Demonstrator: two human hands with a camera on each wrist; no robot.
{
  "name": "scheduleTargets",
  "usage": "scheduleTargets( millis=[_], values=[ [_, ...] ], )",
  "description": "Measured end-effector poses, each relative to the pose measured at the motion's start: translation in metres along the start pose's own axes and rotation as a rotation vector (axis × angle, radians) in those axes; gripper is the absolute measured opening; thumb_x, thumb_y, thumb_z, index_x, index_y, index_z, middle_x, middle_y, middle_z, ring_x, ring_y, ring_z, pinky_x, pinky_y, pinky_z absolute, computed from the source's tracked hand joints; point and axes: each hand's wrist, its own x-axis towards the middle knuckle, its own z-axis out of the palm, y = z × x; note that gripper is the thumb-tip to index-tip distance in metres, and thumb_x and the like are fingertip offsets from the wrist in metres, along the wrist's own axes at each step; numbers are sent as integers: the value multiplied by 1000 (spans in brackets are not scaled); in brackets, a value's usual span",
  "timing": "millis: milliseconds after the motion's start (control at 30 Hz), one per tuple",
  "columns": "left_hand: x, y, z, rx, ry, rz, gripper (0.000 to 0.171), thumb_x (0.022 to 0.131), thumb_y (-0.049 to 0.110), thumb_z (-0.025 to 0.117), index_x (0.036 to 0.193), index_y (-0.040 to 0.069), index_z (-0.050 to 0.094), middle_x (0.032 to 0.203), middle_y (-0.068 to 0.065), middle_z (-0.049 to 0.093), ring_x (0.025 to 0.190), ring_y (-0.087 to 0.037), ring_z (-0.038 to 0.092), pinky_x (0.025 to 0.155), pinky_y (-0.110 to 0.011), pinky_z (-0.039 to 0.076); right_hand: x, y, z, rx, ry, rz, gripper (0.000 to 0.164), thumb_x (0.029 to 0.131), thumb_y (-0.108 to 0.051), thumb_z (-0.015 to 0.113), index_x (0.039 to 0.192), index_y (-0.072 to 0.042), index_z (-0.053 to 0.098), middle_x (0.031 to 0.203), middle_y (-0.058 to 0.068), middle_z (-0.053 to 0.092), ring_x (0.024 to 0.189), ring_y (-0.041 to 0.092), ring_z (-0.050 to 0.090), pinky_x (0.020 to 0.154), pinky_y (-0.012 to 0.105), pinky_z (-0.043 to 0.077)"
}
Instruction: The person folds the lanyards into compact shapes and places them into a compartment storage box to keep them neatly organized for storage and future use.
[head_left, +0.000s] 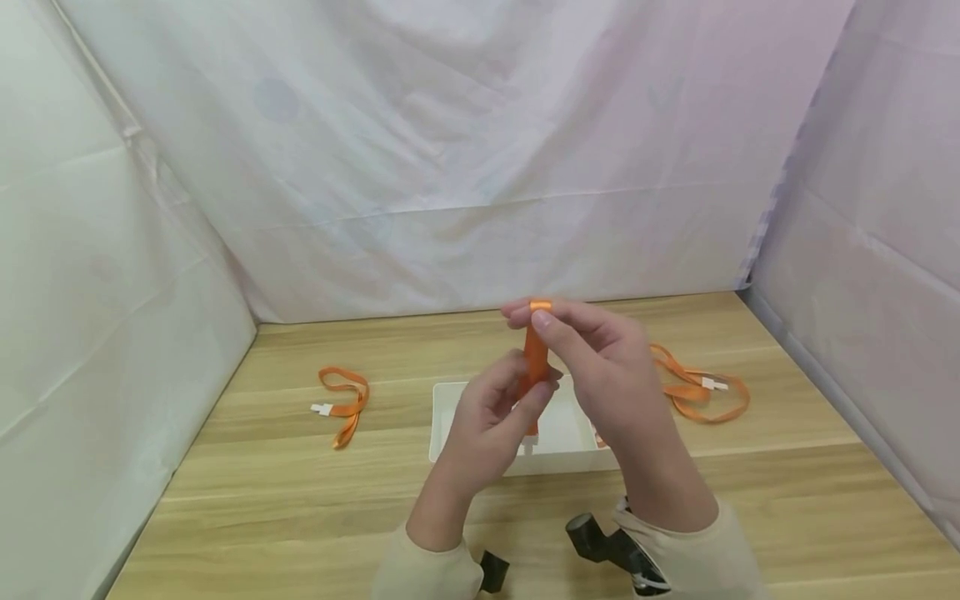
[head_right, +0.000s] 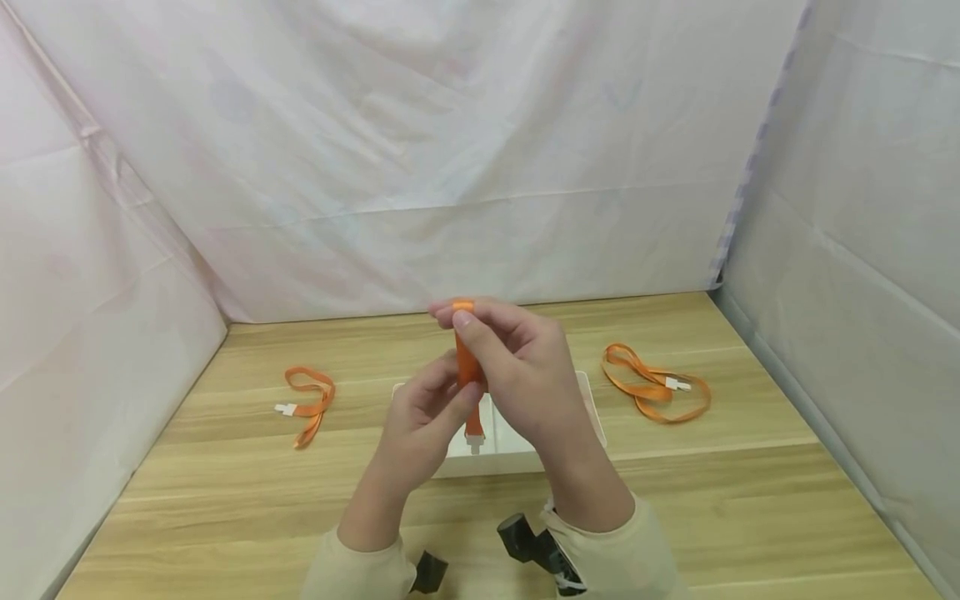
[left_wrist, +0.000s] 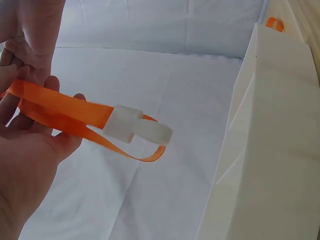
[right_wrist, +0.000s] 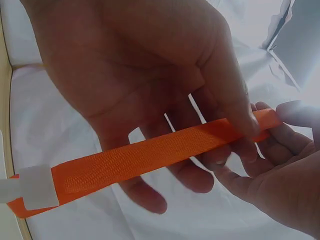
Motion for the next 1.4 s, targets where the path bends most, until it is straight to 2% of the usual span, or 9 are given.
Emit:
scheduleTargets(
  millis=[67,200,333,533,700,867,1067,1267,1400],
  values=[
    [-1,-2,1,9,-9,-6,12,105,-5,57,114,-4,64,103,-21,61,74,-22,54,67,-23,51,0,0,0,1,0,2,22,107,-11,61,112,1,79,115,0,82,127,24,69,107,34,52],
    [-2,-4,2,63,-16,-18,14,106,-4,54,116,-2,64,110,-22,62,91,-21,58,77,-26,55,0,-1,0,4,0,1,21,107,-11,61,111,1,79,115,-1,82,127,23,69,108,32,52],
    [-2,-6,2,126,-19,-2,16,108,-3,52,114,0,66,100,-19,64,83,-23,60,77,-27,55,0,-1,-1,-1,9,-5,21,107,-12,62,110,-2,80,114,2,82,126,24,69,106,31,52],
    [-5,-8,4,85,-43,-8,17,109,-2,49,115,0,64,104,-20,67,86,-29,63,79,-32,59,0,-1,-2,-8,15,8,20,107,-13,63,109,-7,81,115,8,81,125,23,70,104,30,53],
    [-6,-9,6,86,-30,-14,17,108,-3,51,113,-1,67,111,-20,57,84,-26,57,72,-27,55,0,0,-2,1,8,-21,20,106,-10,62,108,-7,81,114,8,82,124,23,70,104,30,54],
    [-8,-9,6,127,-14,-17,17,107,-2,54,111,-1,70,116,-19,54,102,-21,53,77,-25,55,1,1,-4,4,7,-42,20,106,-9,61,108,-5,81,114,7,82,125,23,69,105,30,53],
    [-10,-13,6,173,-44,60,16,106,-3,55,109,0,70,102,-17,69,94,-23,65,83,-31,60,1,0,-4,-5,24,-41,20,107,-10,61,108,-6,81,112,7,82,124,23,69,105,31,52],
    [-12,-14,5,151,-55,33,15,107,-2,56,106,0,71,95,-17,74,85,-22,68,73,-30,61,1,-1,-5,-5,49,-27,20,107,-12,62,106,-9,82,110,5,82,123,23,70,106,32,52],
    [-14,-15,5,151,-47,0,18,108,0,55,104,0,73,99,-18,73,91,-21,68,79,-32,61,1,0,-6,-6,46,-33,20,107,-11,62,106,-8,82,110,6,82,123,23,70,106,33,52]
  ],
)
